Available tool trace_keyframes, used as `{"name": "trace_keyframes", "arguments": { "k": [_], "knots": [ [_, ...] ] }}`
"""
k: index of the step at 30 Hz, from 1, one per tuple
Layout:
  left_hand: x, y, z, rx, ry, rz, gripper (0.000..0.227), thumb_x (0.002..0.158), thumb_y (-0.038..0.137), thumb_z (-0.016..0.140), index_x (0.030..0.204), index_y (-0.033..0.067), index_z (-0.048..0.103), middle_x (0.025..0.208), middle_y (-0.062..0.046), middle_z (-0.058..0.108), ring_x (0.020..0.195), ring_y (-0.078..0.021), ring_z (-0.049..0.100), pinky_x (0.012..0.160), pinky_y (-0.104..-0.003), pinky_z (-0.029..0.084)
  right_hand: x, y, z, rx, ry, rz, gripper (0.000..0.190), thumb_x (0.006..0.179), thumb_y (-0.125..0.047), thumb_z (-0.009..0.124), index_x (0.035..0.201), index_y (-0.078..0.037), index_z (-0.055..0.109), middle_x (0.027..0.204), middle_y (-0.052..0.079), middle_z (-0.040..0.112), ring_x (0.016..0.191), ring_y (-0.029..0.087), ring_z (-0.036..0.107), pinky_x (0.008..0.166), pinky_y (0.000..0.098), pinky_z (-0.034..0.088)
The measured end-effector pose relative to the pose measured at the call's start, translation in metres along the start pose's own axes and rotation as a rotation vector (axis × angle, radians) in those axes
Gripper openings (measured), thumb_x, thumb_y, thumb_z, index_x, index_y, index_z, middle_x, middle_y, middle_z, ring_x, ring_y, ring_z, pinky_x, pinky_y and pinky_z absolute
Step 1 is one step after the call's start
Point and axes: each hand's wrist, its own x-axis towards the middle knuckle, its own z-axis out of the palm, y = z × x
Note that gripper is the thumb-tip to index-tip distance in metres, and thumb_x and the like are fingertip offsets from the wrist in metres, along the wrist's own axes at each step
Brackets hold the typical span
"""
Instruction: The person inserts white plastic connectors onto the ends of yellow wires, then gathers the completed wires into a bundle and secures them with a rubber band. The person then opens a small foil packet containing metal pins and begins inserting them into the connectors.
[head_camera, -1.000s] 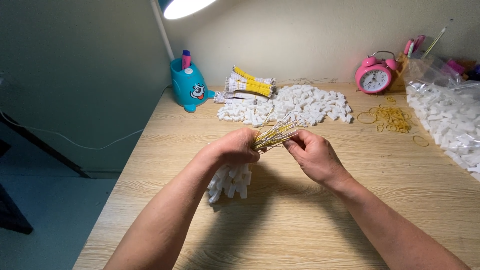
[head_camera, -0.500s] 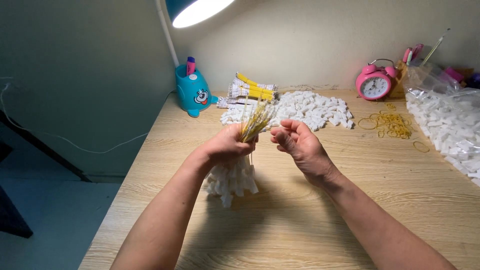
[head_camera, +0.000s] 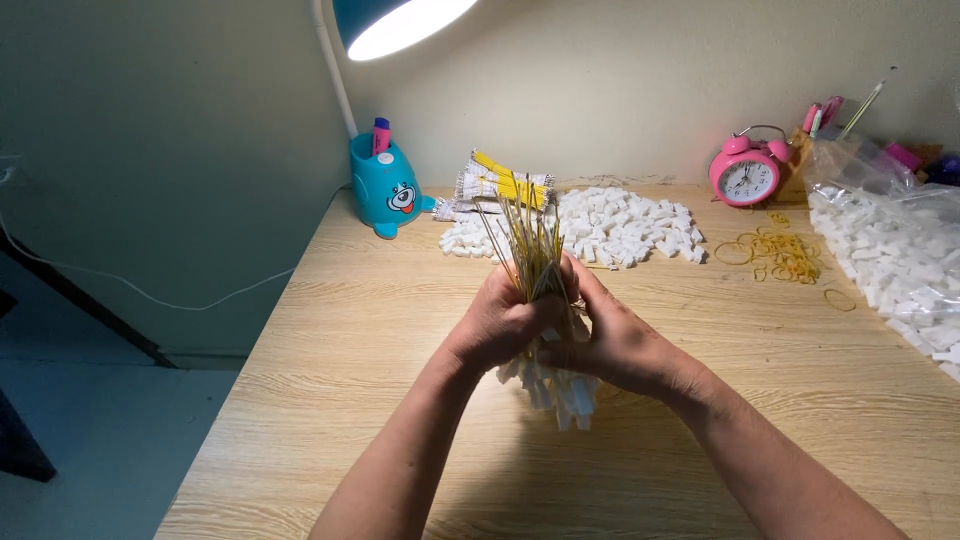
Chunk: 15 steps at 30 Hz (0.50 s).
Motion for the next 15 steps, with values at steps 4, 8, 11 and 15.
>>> {"name": "trace_keyframes", "arguments": {
  "k": [4,8,11,15],
  "knots": [
    [-0.019,-0.020,0.010,0.078,0.034,0.027,0.016,0.073,-0.005,0.064,0.081,0.0074,0.070,0.070,-0.004,0.063,0.071,-0.0110,0.061,0.074,-0.030,0.053,-0.005,0.021,0.009,-0.008,0.016,0.048,0.117,0.066,-0.019,0.088,0.154,-0.011,0.013,0.152,0.017,0.034,0.146,0.030,0.024,0.120,0.0443,0.018],
    [-0.027,-0.015,0.020,0.212,0.092,-0.044,0.046,0.069,0.012,0.076,0.109,0.0055,0.055,0.088,-0.010,0.064,0.090,-0.0206,0.060,0.093,-0.039,0.048,-0.002,0.035,0.015,0.087,-0.008,0.107,0.113,0.067,-0.016,0.087,0.152,-0.007,0.013,0.149,0.021,0.036,0.140,0.034,0.029,0.117,0.0464,0.020],
    [-0.030,-0.020,0.024,0.200,0.148,-0.151,0.084,0.063,0.019,0.083,0.133,-0.0042,0.043,0.098,-0.017,0.065,0.100,-0.0269,0.061,0.098,-0.044,0.045,-0.003,0.039,0.023,0.444,0.047,0.202,0.089,0.072,-0.020,0.077,0.145,-0.004,0.028,0.140,0.020,0.045,0.129,0.032,0.039,0.110,0.0467,0.029],
    [-0.026,-0.019,0.034,0.257,0.109,-0.362,0.089,0.058,0.035,0.087,0.126,-0.0024,0.045,0.109,-0.024,0.060,0.110,-0.0381,0.059,0.102,-0.053,0.044,-0.009,0.041,0.030,1.063,0.172,0.356,0.059,0.082,-0.027,0.058,0.132,0.002,0.054,0.125,0.019,0.062,0.110,0.028,0.057,0.098,0.0466,0.045]
  ]
}}
